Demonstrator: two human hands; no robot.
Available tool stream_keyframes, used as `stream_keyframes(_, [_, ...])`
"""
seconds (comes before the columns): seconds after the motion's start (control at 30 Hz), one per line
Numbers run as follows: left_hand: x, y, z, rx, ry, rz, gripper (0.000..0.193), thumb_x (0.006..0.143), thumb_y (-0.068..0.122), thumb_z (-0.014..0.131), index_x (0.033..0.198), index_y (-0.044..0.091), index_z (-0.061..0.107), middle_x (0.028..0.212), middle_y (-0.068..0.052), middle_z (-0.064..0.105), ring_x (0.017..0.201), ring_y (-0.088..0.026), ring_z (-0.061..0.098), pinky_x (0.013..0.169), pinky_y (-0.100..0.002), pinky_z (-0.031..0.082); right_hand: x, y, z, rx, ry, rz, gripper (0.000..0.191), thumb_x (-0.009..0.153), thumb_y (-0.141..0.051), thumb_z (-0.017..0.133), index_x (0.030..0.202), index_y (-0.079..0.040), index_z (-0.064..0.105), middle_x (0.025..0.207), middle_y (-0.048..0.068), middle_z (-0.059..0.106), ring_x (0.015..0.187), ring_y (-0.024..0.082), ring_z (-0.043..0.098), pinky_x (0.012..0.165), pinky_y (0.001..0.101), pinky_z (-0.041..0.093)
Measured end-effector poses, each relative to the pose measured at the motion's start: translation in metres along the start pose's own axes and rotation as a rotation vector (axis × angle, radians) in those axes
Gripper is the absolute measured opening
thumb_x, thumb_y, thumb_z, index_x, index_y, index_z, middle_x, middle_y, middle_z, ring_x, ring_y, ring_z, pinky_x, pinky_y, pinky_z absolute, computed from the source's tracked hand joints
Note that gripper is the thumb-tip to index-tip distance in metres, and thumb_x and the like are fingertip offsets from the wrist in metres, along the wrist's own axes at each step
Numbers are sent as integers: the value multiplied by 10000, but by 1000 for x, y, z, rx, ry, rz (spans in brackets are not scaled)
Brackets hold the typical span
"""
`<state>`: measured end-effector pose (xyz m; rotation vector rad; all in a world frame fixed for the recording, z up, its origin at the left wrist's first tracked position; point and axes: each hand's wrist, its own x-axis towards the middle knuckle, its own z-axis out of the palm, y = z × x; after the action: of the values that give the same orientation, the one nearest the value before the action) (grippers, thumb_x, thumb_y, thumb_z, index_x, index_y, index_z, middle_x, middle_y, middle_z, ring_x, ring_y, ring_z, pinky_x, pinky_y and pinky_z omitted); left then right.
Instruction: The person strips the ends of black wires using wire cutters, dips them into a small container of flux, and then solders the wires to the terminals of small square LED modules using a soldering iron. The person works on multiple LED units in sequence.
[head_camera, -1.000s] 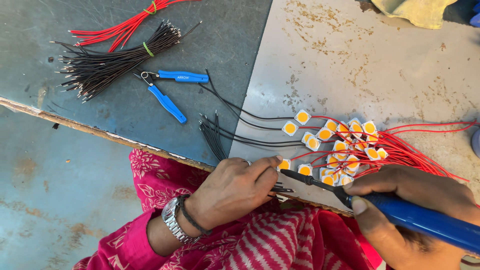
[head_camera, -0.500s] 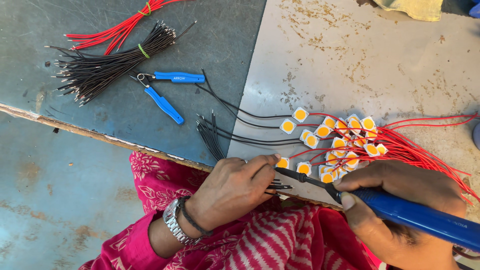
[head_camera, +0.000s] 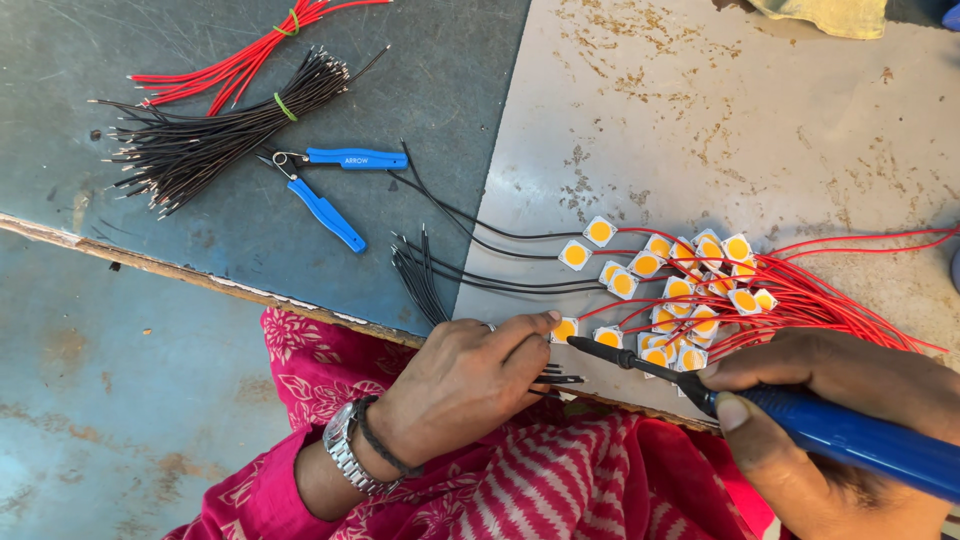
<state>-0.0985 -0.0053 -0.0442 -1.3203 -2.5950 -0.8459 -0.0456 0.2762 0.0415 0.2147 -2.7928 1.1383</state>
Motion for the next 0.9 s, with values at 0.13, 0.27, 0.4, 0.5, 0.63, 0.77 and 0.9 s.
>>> stream_keyframes(0.13, [0,0,-1,1,-3,-5,289,803,233,784,963,51,627,1268,-120,653,648,-252,653,597,-393,517,0,-2,0,18,-11,-2,144,836,-129,738,949,-40,752,811,39,702,675,108,672,599,218,555])
stream_keyframes(0.27, [0,1,-2,31,-11,10,249,833,215,761,959,51,622,1297,-127,649,663,-241,659,611,-386,523,4,-4,4,83,-8,-29,134,824,-116,734,936,-41,739,833,36,708,717,114,696,650,226,580])
stream_keyframes(0.4, [0,1,-4,45,-19,25,259,836,215,747,980,38,625,1275,-135,649,681,-228,667,626,-382,526,7,-7,8,95,-26,-45,156,770,-91,730,919,-49,740,832,31,704,722,115,700,661,234,580])
stream_keyframes(0.5, [1,1,-5,44,-37,28,253,837,215,747,967,41,619,1276,-140,647,697,-230,671,642,-381,530,7,-9,12,72,-23,-22,174,748,-83,741,919,-54,757,802,24,693,683,107,681,618,233,559])
stream_keyframes(0.63, [0,1,-6,31,-57,26,277,823,228,761,966,39,619,1282,-142,643,699,-232,672,643,-381,530,7,-8,11,35,-42,7,178,729,-88,761,904,-63,784,778,17,695,627,100,661,585,249,526])
stream_keyframes(0.77, [0,1,-7,54,-54,21,295,812,238,774,971,42,621,1290,-134,642,698,-236,669,638,-374,529,6,-6,11,45,-15,-7,152,754,-93,764,902,-60,783,772,20,702,628,105,658,602,256,529])
stream_keyframes(0.9, [0,2,-7,45,-53,17,293,812,239,775,966,45,619,1301,-132,642,702,-238,669,636,-375,528,7,-6,7,70,5,-66,127,796,-106,732,911,-53,738,806,33,734,727,117,702,672,243,589])
